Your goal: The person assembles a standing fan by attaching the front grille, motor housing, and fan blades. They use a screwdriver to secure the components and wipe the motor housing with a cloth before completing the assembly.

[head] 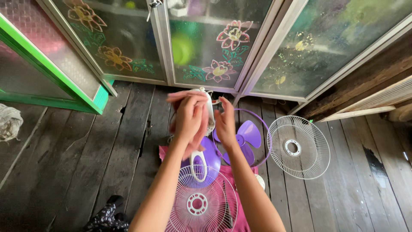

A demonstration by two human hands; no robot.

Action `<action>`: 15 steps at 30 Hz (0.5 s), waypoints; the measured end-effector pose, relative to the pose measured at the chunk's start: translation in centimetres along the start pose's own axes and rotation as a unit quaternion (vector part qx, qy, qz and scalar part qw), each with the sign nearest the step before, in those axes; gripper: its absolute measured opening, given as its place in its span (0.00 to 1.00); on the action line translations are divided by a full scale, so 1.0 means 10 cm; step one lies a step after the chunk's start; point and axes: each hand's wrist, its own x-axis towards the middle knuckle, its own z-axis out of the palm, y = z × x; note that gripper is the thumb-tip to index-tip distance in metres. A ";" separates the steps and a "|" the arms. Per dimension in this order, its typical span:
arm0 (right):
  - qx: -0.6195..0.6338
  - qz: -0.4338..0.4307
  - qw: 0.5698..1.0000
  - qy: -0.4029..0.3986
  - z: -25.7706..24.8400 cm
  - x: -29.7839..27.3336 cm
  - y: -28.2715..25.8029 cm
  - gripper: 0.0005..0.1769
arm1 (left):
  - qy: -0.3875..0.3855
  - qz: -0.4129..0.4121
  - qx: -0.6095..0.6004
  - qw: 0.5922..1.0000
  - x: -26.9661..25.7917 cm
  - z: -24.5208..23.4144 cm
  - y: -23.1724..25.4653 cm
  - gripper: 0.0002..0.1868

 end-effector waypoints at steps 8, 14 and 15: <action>-0.056 0.071 0.994 -0.056 0.50 0.10 0.72 0.23 | -0.153 -0.138 0.103 0.973 0.23 0.30 -1.51 0.27; -0.052 0.066 0.995 -0.045 0.49 0.08 0.52 0.25 | -0.122 -0.326 -0.178 0.920 0.24 0.47 -2.28 0.28; -0.051 0.078 0.995 -0.043 0.49 0.09 0.49 0.26 | -0.129 -0.380 -0.184 0.897 0.23 0.41 -2.39 0.28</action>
